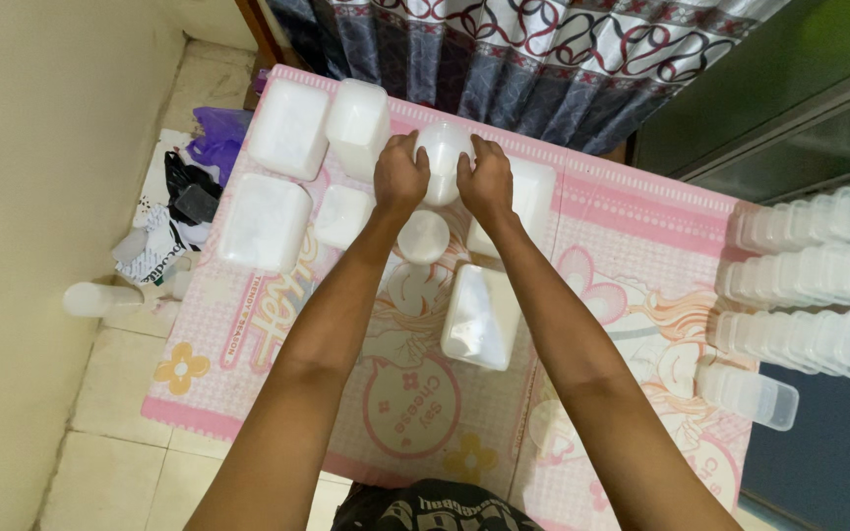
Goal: The person repeatedly picks up small transparent plastic containers from a table, opens them, and places them into a growing stack. The person handles the containers one at a time throughout the clip.
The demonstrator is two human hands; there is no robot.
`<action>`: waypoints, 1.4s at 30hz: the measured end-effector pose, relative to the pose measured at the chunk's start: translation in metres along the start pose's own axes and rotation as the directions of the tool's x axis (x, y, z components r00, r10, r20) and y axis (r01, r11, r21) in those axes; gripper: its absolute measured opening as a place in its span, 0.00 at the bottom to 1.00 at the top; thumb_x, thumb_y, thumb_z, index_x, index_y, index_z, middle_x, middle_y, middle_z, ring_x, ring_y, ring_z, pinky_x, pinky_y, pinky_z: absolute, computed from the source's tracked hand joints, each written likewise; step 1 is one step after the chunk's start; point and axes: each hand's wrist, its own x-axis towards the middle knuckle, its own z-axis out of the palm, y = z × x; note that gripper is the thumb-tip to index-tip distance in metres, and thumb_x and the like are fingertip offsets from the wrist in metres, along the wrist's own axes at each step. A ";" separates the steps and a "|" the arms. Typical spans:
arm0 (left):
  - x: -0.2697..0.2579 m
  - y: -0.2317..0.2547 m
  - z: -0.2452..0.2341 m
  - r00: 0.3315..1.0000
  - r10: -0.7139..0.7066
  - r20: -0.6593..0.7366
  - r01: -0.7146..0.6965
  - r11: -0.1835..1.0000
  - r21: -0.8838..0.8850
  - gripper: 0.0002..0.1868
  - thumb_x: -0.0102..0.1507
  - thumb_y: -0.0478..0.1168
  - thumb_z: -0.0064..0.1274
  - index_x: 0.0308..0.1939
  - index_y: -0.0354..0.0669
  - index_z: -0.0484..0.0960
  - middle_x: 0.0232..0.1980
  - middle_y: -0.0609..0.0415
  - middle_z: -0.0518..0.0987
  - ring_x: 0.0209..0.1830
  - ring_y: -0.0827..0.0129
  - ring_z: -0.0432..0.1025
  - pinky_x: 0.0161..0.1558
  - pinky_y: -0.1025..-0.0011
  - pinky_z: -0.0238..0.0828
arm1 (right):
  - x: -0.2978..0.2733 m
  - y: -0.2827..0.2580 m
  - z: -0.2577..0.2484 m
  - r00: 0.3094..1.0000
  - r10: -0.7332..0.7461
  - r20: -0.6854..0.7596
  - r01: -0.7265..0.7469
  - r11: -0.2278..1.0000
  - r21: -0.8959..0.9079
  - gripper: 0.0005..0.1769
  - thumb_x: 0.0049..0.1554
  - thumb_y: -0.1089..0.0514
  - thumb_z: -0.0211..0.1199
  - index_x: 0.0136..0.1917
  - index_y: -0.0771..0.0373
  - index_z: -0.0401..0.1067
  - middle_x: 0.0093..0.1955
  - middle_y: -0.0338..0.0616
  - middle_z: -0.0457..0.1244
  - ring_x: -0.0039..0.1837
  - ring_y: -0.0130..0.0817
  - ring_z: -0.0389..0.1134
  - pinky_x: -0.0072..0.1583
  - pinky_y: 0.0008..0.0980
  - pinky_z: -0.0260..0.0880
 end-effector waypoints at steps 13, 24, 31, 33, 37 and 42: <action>-0.151 0.047 -0.037 0.988 0.142 -0.057 -0.151 0.964 -0.219 0.17 0.65 0.36 0.56 0.56 0.32 0.81 0.56 0.39 0.81 0.58 0.48 0.76 0.60 0.60 0.72 | -0.147 -0.020 -0.113 0.997 0.039 -0.059 -0.036 0.998 0.044 0.19 0.59 0.64 0.63 0.63 0.72 0.72 0.58 0.61 0.68 0.53 0.50 0.72 0.45 0.39 0.74; -0.341 0.084 -0.036 0.974 0.108 0.198 -0.041 0.948 -0.316 0.17 0.63 0.35 0.56 0.55 0.35 0.82 0.55 0.41 0.81 0.55 0.49 0.76 0.56 0.61 0.74 | -0.344 0.008 -0.163 0.979 0.182 -0.090 -0.187 0.981 -0.057 0.21 0.59 0.63 0.62 0.64 0.73 0.71 0.64 0.63 0.66 0.64 0.57 0.68 0.63 0.43 0.70; -0.409 0.094 0.007 0.906 0.108 0.410 0.010 0.962 -0.274 0.16 0.63 0.36 0.55 0.54 0.35 0.83 0.54 0.40 0.81 0.53 0.48 0.76 0.55 0.61 0.73 | -0.427 0.042 -0.179 0.958 0.263 -0.110 -0.280 0.943 -0.182 0.24 0.56 0.63 0.62 0.65 0.73 0.70 0.65 0.67 0.64 0.66 0.60 0.66 0.67 0.46 0.67; -0.418 0.094 0.026 0.879 0.123 0.460 0.003 0.965 -0.263 0.16 0.63 0.37 0.55 0.55 0.36 0.83 0.54 0.40 0.81 0.54 0.48 0.76 0.55 0.61 0.73 | -0.443 0.056 -0.182 0.946 0.301 -0.120 -0.320 0.925 -0.203 0.25 0.56 0.63 0.61 0.66 0.74 0.70 0.65 0.67 0.64 0.65 0.61 0.66 0.66 0.46 0.68; -0.436 0.089 0.065 0.826 0.199 0.528 -0.072 0.965 -0.250 0.17 0.63 0.36 0.54 0.55 0.35 0.82 0.55 0.40 0.80 0.55 0.47 0.75 0.57 0.59 0.72 | -0.470 0.085 -0.182 0.936 0.320 -0.145 -0.349 0.897 -0.271 0.24 0.56 0.62 0.59 0.65 0.74 0.70 0.65 0.67 0.64 0.63 0.61 0.67 0.65 0.47 0.68; -0.455 0.079 0.100 0.765 0.221 0.605 -0.137 0.974 -0.183 0.18 0.62 0.36 0.52 0.55 0.33 0.81 0.56 0.40 0.79 0.54 0.46 0.74 0.55 0.57 0.71 | -0.492 0.114 -0.175 0.906 0.410 -0.105 -0.421 0.848 -0.322 0.26 0.54 0.62 0.61 0.64 0.74 0.70 0.64 0.65 0.64 0.63 0.60 0.66 0.63 0.48 0.68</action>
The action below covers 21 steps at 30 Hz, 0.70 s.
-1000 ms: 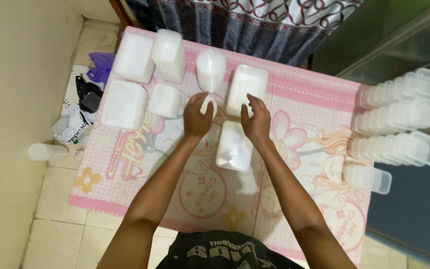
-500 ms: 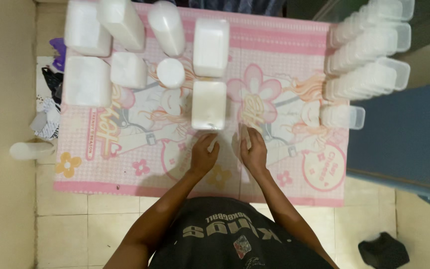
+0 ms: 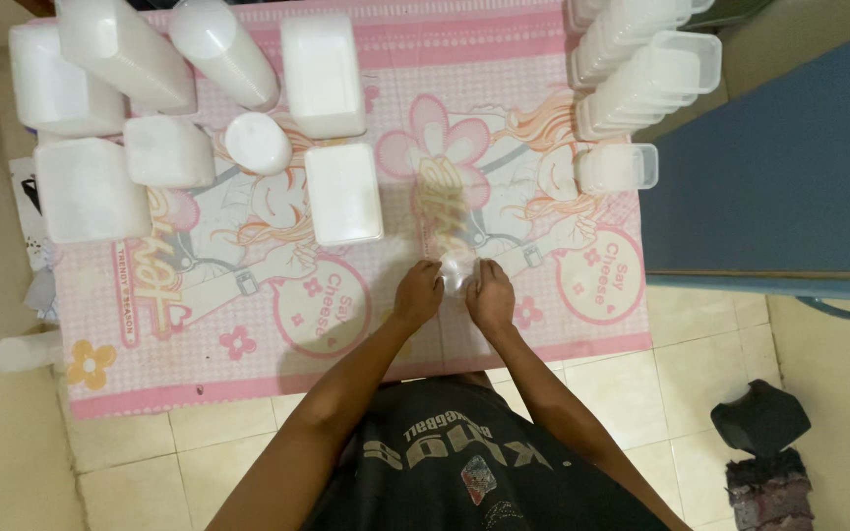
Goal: The person repeatedly picks up small transparent plastic containers from a table, opens them, and places them into a growing stack. The person handles the containers one at a time throughout the clip.
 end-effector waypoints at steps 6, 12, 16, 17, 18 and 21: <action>-0.007 -0.018 0.026 0.993 -0.086 0.086 0.084 0.996 0.025 0.20 0.60 0.32 0.50 0.56 0.32 0.80 0.52 0.38 0.77 0.50 0.44 0.74 0.53 0.56 0.72 | -0.009 0.016 0.015 0.993 0.071 0.098 -0.073 0.997 0.011 0.22 0.54 0.63 0.60 0.61 0.72 0.70 0.65 0.63 0.62 0.62 0.61 0.65 0.60 0.49 0.68; -0.009 -0.028 0.041 0.993 -0.114 0.038 0.114 0.993 0.007 0.20 0.60 0.31 0.51 0.56 0.30 0.79 0.52 0.36 0.76 0.51 0.43 0.73 0.54 0.56 0.71 | -0.004 0.019 0.019 0.992 0.083 0.100 -0.087 0.995 0.040 0.20 0.55 0.65 0.59 0.61 0.71 0.71 0.64 0.62 0.62 0.62 0.61 0.65 0.61 0.48 0.69; -0.007 -0.031 0.048 0.985 -0.171 0.013 0.171 0.985 -0.002 0.19 0.59 0.32 0.52 0.54 0.31 0.81 0.51 0.37 0.77 0.51 0.45 0.74 0.54 0.56 0.71 | 0.001 0.013 0.015 0.993 0.092 0.080 -0.099 0.990 0.098 0.23 0.55 0.65 0.60 0.63 0.71 0.70 0.63 0.63 0.63 0.61 0.60 0.66 0.61 0.48 0.69; -0.007 -0.032 0.048 0.987 -0.163 -0.003 0.163 0.987 -0.010 0.19 0.59 0.32 0.52 0.55 0.30 0.81 0.51 0.37 0.78 0.51 0.45 0.74 0.55 0.56 0.71 | 0.002 0.012 0.013 0.994 0.096 0.060 -0.102 0.988 0.116 0.23 0.55 0.65 0.61 0.64 0.71 0.70 0.61 0.63 0.63 0.59 0.60 0.66 0.60 0.48 0.69; -0.006 -0.032 0.047 0.988 -0.154 -0.020 0.154 0.988 -0.017 0.19 0.59 0.32 0.52 0.55 0.30 0.81 0.50 0.37 0.78 0.51 0.45 0.74 0.55 0.56 0.72 | 0.003 0.010 0.012 0.994 0.100 0.040 -0.105 0.985 0.134 0.24 0.54 0.65 0.61 0.64 0.72 0.70 0.60 0.63 0.64 0.58 0.59 0.67 0.59 0.47 0.69; -0.003 -0.028 0.036 0.986 -0.127 -0.109 0.120 0.990 -0.075 0.19 0.58 0.31 0.53 0.53 0.29 0.82 0.49 0.37 0.78 0.49 0.46 0.75 0.52 0.58 0.73 | 0.011 0.007 0.006 0.986 0.166 0.027 -0.168 0.962 0.217 0.22 0.55 0.65 0.61 0.63 0.71 0.73 0.54 0.61 0.66 0.49 0.53 0.70 0.52 0.44 0.71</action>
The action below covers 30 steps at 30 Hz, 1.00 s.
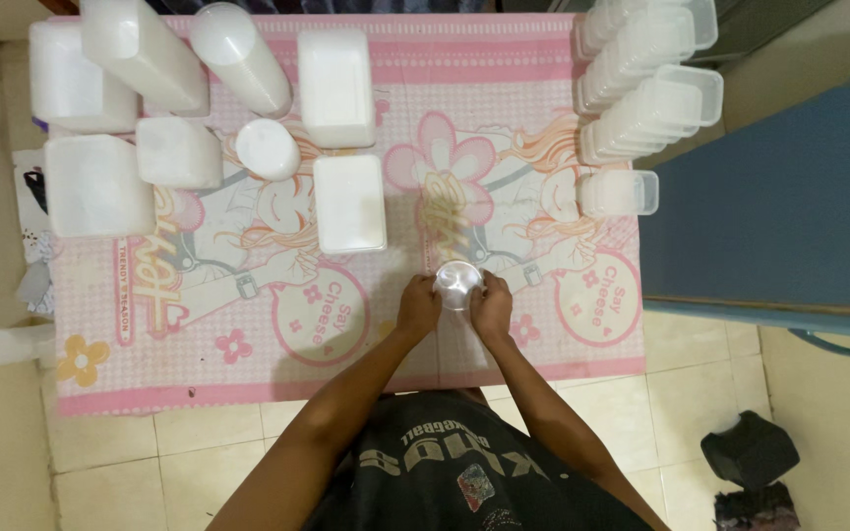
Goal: The person repeatedly picks up small transparent plastic containers from a table, opens them, and places them into a growing stack. The person handles the containers one at a time throughout the clip.
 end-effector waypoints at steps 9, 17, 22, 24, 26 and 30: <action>0.012 0.034 -0.081 0.964 -0.129 -0.232 0.050 0.947 -0.318 0.15 0.61 0.27 0.54 0.52 0.31 0.85 0.45 0.44 0.82 0.36 0.63 0.78 0.38 0.71 0.76 | 0.033 -0.057 0.001 0.991 0.129 -0.028 -0.115 0.944 0.308 0.13 0.56 0.63 0.67 0.54 0.66 0.80 0.39 0.48 0.70 0.38 0.32 0.70 0.44 0.32 0.71; 0.020 0.031 -0.163 0.871 -0.294 -0.393 0.124 0.907 -0.402 0.15 0.61 0.29 0.57 0.52 0.35 0.86 0.49 0.46 0.82 0.42 0.64 0.79 0.43 0.72 0.78 | 0.053 -0.146 0.037 0.997 0.012 0.072 -0.041 0.906 0.421 0.12 0.57 0.62 0.65 0.54 0.68 0.80 0.39 0.46 0.71 0.37 0.27 0.69 0.42 0.27 0.71; 0.032 0.010 -0.206 0.827 -0.309 -0.470 0.127 0.916 -0.380 0.15 0.61 0.30 0.56 0.52 0.35 0.85 0.50 0.46 0.83 0.43 0.65 0.80 0.45 0.71 0.78 | 0.061 -0.197 0.069 0.995 -0.072 0.070 0.038 0.915 0.402 0.12 0.57 0.62 0.67 0.54 0.69 0.80 0.41 0.48 0.71 0.38 0.30 0.71 0.43 0.29 0.72; 0.038 -0.001 -0.218 0.818 -0.326 -0.475 0.165 0.923 -0.349 0.16 0.61 0.30 0.55 0.53 0.35 0.86 0.49 0.45 0.83 0.41 0.64 0.80 0.44 0.70 0.77 | 0.066 -0.212 0.080 0.991 -0.096 0.089 0.054 0.920 0.388 0.12 0.57 0.62 0.66 0.54 0.68 0.80 0.43 0.49 0.71 0.38 0.30 0.71 0.42 0.29 0.73; 0.047 -0.013 -0.230 0.818 -0.300 -0.490 0.138 0.930 -0.340 0.16 0.61 0.30 0.55 0.53 0.35 0.85 0.50 0.45 0.82 0.42 0.64 0.79 0.44 0.70 0.77 | 0.073 -0.226 0.093 0.989 -0.113 0.095 0.069 0.923 0.378 0.12 0.58 0.62 0.66 0.54 0.67 0.79 0.45 0.49 0.71 0.38 0.31 0.72 0.42 0.30 0.73; 0.075 -0.039 -0.251 0.803 -0.186 -0.567 0.087 0.976 -0.198 0.16 0.61 0.30 0.55 0.52 0.36 0.86 0.48 0.45 0.83 0.40 0.62 0.79 0.42 0.69 0.77 | 0.094 -0.251 0.124 0.974 -0.228 0.011 0.212 0.921 0.326 0.11 0.58 0.63 0.66 0.54 0.68 0.80 0.46 0.52 0.72 0.41 0.36 0.73 0.45 0.33 0.74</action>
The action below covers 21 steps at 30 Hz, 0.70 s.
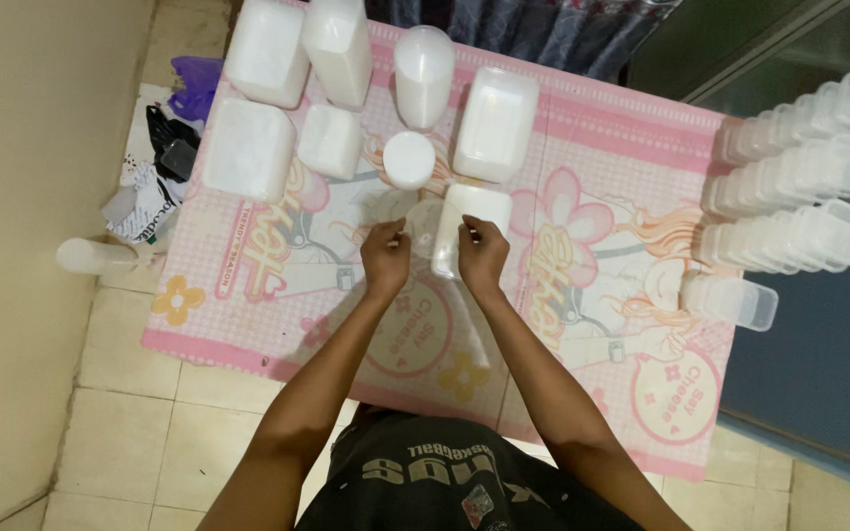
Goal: The person repeatedly picks up small transparent plastic containers from a table, opens them, and places them into a growing stack. The person handles the containers one at a time throughout the clip.
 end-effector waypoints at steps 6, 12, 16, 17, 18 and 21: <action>0.073 -0.029 0.011 0.995 0.096 -0.022 -0.093 0.990 0.107 0.16 0.60 0.30 0.55 0.51 0.34 0.85 0.45 0.43 0.82 0.39 0.57 0.78 0.45 0.65 0.75 | 0.049 0.000 0.054 0.994 -0.100 0.045 0.105 0.987 -0.123 0.14 0.56 0.68 0.60 0.57 0.71 0.77 0.50 0.58 0.69 0.46 0.47 0.73 0.50 0.39 0.73; 0.126 -0.047 0.029 0.999 0.036 0.037 -0.044 0.971 0.234 0.19 0.60 0.30 0.54 0.55 0.32 0.84 0.47 0.42 0.81 0.42 0.54 0.76 0.48 0.61 0.73 | 0.091 0.011 0.097 0.977 -0.136 0.164 0.176 0.950 -0.257 0.21 0.55 0.71 0.56 0.62 0.76 0.71 0.56 0.66 0.65 0.58 0.60 0.67 0.60 0.48 0.68; 0.138 -0.065 0.040 0.999 0.016 0.050 -0.026 0.978 0.208 0.19 0.59 0.31 0.54 0.54 0.28 0.82 0.54 0.39 0.80 0.50 0.50 0.76 0.55 0.60 0.72 | 0.104 0.018 0.117 0.971 -0.146 0.190 0.199 0.933 -0.301 0.22 0.52 0.71 0.56 0.60 0.78 0.70 0.57 0.67 0.64 0.60 0.61 0.65 0.62 0.49 0.67; 0.140 -0.070 0.041 0.997 0.057 0.050 -0.067 0.971 0.231 0.19 0.59 0.32 0.54 0.54 0.27 0.82 0.55 0.38 0.80 0.53 0.48 0.75 0.57 0.59 0.71 | 0.105 0.020 0.120 0.968 -0.125 0.216 0.190 0.929 -0.318 0.19 0.52 0.71 0.56 0.58 0.77 0.70 0.56 0.67 0.63 0.59 0.62 0.65 0.62 0.50 0.66; 0.142 -0.075 0.043 0.994 0.098 0.052 -0.108 0.961 0.255 0.19 0.59 0.32 0.55 0.54 0.26 0.82 0.56 0.37 0.79 0.57 0.46 0.74 0.60 0.58 0.70 | 0.105 0.021 0.121 0.965 -0.103 0.241 0.183 0.924 -0.336 0.17 0.52 0.71 0.56 0.56 0.77 0.70 0.56 0.67 0.62 0.59 0.63 0.65 0.61 0.51 0.66; 0.144 -0.083 0.048 0.995 0.059 0.082 -0.082 0.948 0.307 0.21 0.59 0.34 0.56 0.55 0.25 0.81 0.60 0.34 0.77 0.62 0.45 0.72 0.64 0.57 0.66 | 0.106 0.022 0.128 0.960 -0.009 0.280 0.119 0.919 -0.377 0.11 0.53 0.70 0.56 0.50 0.75 0.70 0.57 0.66 0.62 0.59 0.62 0.65 0.61 0.50 0.67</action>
